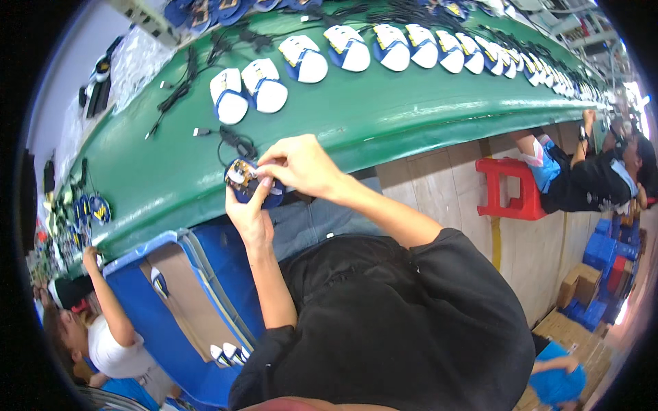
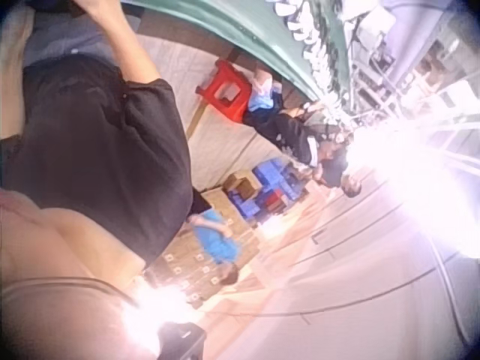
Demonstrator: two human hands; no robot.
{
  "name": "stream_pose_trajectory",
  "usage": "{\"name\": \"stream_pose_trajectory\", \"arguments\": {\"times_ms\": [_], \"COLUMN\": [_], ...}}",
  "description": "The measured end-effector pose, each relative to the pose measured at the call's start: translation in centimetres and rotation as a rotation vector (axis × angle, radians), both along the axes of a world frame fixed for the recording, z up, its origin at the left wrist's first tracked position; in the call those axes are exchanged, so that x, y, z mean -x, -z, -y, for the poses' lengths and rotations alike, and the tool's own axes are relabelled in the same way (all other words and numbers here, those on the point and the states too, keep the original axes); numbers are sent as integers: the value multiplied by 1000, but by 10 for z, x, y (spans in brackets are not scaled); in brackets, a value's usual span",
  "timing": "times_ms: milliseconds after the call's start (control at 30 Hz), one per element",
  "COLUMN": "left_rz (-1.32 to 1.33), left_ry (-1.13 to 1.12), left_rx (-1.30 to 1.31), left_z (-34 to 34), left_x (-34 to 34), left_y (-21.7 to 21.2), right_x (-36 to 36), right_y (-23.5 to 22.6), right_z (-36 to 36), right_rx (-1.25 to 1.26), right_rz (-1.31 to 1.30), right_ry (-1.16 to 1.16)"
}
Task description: The person assembles computer mice by picking up mouse bases and top shells from the assembly table, fitting light diffuser strips into the bases, and snapping the top shells onto the bases by hand.
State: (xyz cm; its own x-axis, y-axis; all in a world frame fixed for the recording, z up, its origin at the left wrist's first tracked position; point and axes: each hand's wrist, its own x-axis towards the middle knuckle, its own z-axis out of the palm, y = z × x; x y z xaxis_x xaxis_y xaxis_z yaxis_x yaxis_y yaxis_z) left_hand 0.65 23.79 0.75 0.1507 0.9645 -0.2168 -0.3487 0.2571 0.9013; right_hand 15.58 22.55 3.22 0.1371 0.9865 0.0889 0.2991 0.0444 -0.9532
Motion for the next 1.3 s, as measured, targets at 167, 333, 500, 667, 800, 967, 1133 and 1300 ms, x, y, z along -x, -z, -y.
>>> {"name": "stream_pose_trajectory", "arguments": {"times_ms": [167,333,500,667,800,967,1133,1300], "left_rz": [445,399,285,292,276,538,546,508], "left_ry": [96,86,11,53,40,125,84,46], "left_rx": [181,170,127,87,87,123,101,57], "left_z": [-9,-7,1,1,-4,-10,-8,0], "left_x": [15,11,19,8,19,16,16,10], "left_y": [-8,-19,-22,-19,-17,-24,-22,-30], "right_x": [-4,8,8,-4,2,-14,8,21], "right_y": [-28,-19,-26,-39,-55,-33,-25,-24], "right_z": [-4,14,13,22,11,26,36,30], "right_rx": [186,88,-69,-91,-77,126,308,341], "right_rz": [-485,-245,230,584,398,-169,-635,-505], "right_ry": [18,149,5,-123,-85,109,263,308]}}
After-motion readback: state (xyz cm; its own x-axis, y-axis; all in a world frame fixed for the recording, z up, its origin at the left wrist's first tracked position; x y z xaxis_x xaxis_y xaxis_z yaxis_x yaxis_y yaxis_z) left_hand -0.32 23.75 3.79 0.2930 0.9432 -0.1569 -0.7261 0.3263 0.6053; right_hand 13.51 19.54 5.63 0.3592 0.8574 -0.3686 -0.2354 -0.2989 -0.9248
